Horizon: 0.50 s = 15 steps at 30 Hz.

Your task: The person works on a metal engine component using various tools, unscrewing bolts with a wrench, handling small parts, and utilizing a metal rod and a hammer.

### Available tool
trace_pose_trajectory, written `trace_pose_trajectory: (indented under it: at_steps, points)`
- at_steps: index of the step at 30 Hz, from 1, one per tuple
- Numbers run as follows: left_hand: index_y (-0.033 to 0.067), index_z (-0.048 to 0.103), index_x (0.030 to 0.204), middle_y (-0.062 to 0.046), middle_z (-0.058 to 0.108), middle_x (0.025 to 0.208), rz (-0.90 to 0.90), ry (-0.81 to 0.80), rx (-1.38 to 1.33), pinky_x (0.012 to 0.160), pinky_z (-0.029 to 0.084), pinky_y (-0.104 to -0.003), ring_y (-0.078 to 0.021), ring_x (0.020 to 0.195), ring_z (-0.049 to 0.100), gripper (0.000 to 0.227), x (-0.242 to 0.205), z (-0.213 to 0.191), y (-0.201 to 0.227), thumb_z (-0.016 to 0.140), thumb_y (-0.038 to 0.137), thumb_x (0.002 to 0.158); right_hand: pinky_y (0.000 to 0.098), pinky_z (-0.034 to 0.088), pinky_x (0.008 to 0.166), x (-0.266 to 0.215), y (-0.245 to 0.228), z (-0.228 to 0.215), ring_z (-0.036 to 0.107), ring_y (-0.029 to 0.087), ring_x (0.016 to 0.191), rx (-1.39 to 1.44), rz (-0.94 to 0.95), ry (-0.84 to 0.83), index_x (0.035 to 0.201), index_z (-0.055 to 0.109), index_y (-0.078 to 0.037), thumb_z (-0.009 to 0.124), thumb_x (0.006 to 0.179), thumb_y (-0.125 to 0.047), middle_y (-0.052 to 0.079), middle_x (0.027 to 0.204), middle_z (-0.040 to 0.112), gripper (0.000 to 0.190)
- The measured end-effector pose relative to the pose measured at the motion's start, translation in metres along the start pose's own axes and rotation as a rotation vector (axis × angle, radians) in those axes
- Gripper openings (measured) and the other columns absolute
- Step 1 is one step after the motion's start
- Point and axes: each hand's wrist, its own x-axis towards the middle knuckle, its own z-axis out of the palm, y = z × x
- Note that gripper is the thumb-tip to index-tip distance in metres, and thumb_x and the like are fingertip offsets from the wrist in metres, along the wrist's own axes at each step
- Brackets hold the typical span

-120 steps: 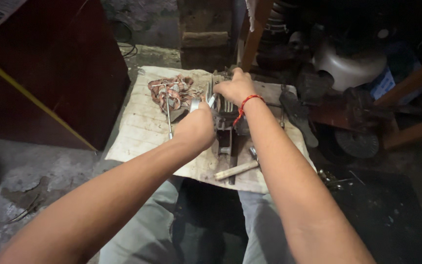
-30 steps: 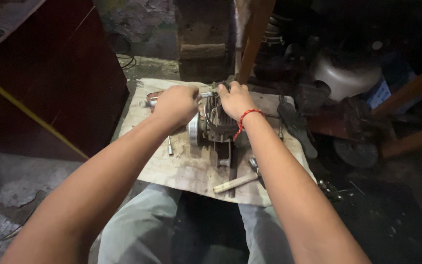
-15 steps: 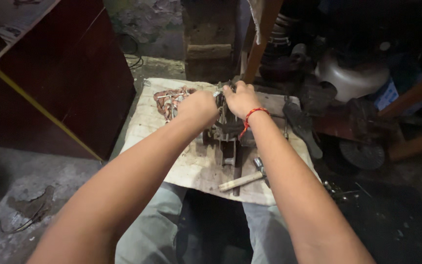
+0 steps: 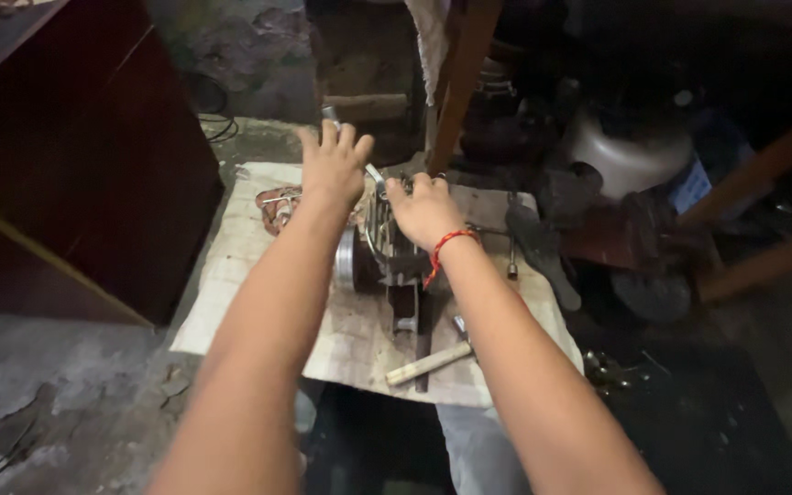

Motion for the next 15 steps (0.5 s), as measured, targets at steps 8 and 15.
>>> trace_pose_trajectory:
  at_steps: [8, 15]
  points:
    - [0.0280, 0.071, 0.121, -0.007, 0.049, 0.152, 0.429, 0.109, 0.077, 0.101, 0.037, -0.056, -0.0287, 0.144, 0.038, 0.034, 0.027, -0.005, -0.006, 0.051, 0.031, 0.094, 0.0497, 0.042, 0.109, -0.002, 0.002, 0.005, 0.051, 0.050, 0.128, 0.038, -0.021, 0.019, 0.134, 0.052, 0.003, 0.049, 0.096, -0.058, 0.036, 0.140, 0.047, 0.072]
    - [0.0241, 0.078, 0.108, -0.005, 0.057, 0.146, 0.640, 0.191, 0.241, 0.109, 0.034, -0.056, -0.0291, 0.147, 0.039, 0.028, 0.034, -0.049, 0.005, 0.058, 0.036, 0.093, 0.0498, 0.042, 0.109, 0.003, 0.004, 0.003, 0.051, 0.050, 0.129, 0.014, -0.013, -0.004, 0.135, 0.052, 0.002, 0.049, 0.097, -0.056, 0.035, 0.141, 0.047, 0.070]
